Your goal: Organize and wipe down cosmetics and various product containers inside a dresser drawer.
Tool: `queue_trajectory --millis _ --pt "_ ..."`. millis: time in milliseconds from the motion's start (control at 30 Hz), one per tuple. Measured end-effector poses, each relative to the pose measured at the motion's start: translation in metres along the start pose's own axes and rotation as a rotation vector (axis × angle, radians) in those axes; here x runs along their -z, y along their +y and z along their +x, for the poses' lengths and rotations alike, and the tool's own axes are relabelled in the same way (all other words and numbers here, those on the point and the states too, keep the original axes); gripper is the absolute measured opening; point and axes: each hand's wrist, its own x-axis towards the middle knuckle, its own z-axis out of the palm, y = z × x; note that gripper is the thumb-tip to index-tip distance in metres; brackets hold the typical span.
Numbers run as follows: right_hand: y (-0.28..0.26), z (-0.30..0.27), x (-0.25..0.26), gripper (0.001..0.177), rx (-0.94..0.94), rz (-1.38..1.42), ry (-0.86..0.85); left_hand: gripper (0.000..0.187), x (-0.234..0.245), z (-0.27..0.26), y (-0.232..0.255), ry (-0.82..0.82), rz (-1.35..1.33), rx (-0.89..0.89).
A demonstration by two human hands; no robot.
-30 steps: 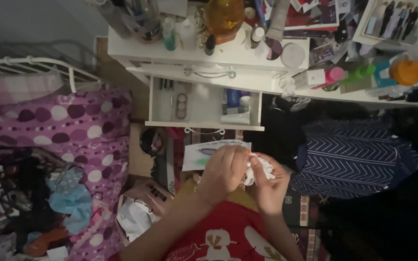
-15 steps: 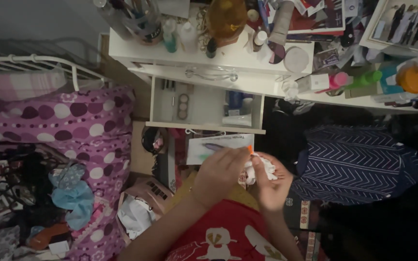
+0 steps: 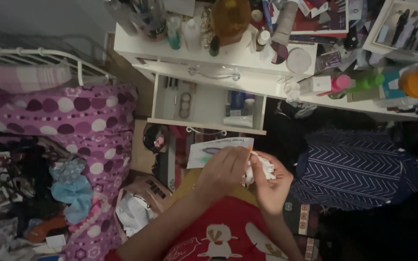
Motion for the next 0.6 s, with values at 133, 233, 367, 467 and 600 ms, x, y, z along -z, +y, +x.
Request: queue_trajectory --millis 133,233,367,467,600 --pt "0.000 0.001 0.004 0.016 -0.009 0.030 -0.021 0.032 -0.004 0.001 0.004 0.034 -0.005 0.004" --pt "0.010 -0.002 0.011 0.015 -0.002 0.035 -0.045 0.032 -0.012 -0.003 0.007 0.048 -0.017 0.020" --pt "0.013 -0.005 0.015 0.014 0.007 0.006 -0.050 0.024 -0.020 -0.007 0.013 0.111 -0.200 0.169" --pt "0.004 -0.007 0.019 0.015 -0.018 -0.024 -0.052 0.018 -0.017 -0.009 0.017 0.156 -0.371 0.338" --pt "0.010 -0.006 0.027 0.014 0.001 -0.031 -0.091 0.017 0.009 0.003 0.012 0.123 -0.478 0.386"
